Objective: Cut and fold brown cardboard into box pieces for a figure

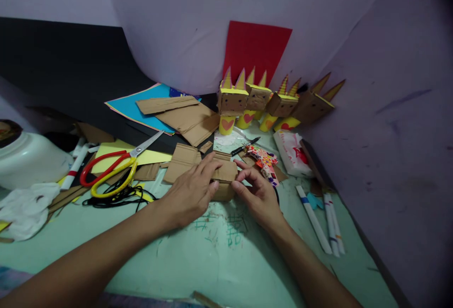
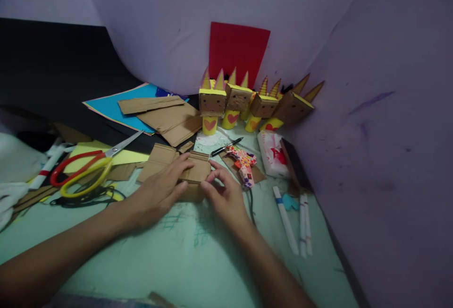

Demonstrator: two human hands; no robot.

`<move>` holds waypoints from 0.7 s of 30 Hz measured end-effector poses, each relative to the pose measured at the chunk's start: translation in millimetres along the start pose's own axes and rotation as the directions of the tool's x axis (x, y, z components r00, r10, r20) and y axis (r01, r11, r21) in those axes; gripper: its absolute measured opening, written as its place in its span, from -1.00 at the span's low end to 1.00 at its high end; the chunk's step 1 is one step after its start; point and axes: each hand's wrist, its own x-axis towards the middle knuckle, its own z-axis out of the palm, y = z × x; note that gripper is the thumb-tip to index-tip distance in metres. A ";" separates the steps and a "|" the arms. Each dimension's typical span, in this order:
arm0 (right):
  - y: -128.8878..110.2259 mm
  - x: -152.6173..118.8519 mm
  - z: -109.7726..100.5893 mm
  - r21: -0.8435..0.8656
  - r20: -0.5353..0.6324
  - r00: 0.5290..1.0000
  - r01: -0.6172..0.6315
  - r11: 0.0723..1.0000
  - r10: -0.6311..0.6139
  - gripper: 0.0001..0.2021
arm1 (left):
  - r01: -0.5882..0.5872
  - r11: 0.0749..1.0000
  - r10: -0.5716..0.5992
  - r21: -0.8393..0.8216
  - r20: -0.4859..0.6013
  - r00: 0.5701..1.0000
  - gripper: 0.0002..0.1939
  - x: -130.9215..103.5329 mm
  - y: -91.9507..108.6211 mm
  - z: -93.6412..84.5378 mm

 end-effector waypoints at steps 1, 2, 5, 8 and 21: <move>0.2 -0.1 0.4 0.002 -0.005 1.000 -0.002 1.000 0.002 -0.88 | -0.004 1.000 0.003 0.004 0.002 1.000 -0.56 0.1 -0.3 0.2; 0.4 -0.3 0.8 0.003 -0.010 1.000 -0.004 1.000 0.004 -0.88 | -0.008 1.000 0.008 0.007 0.006 1.000 -0.56 0.2 -0.5 0.3; 1.0 -0.3 1.5 0.015 -0.017 1.000 -0.010 1.000 0.010 -0.88 | -0.012 1.000 0.012 0.007 0.017 1.000 -0.56 0.9 -0.3 0.6; 2.3 0.1 1.6 0.012 -0.013 1.000 -0.003 1.000 0.003 -0.88 | -0.005 1.000 0.005 -0.006 0.017 1.000 -0.55 0.9 0.2 -0.3; 5.7 -1.3 1.2 -0.004 -0.002 1.000 0.029 1.000 -0.029 -0.90 | 0.041 0.977 0.011 -0.207 0.246 0.969 -0.16 2.8 -17.1 -21.8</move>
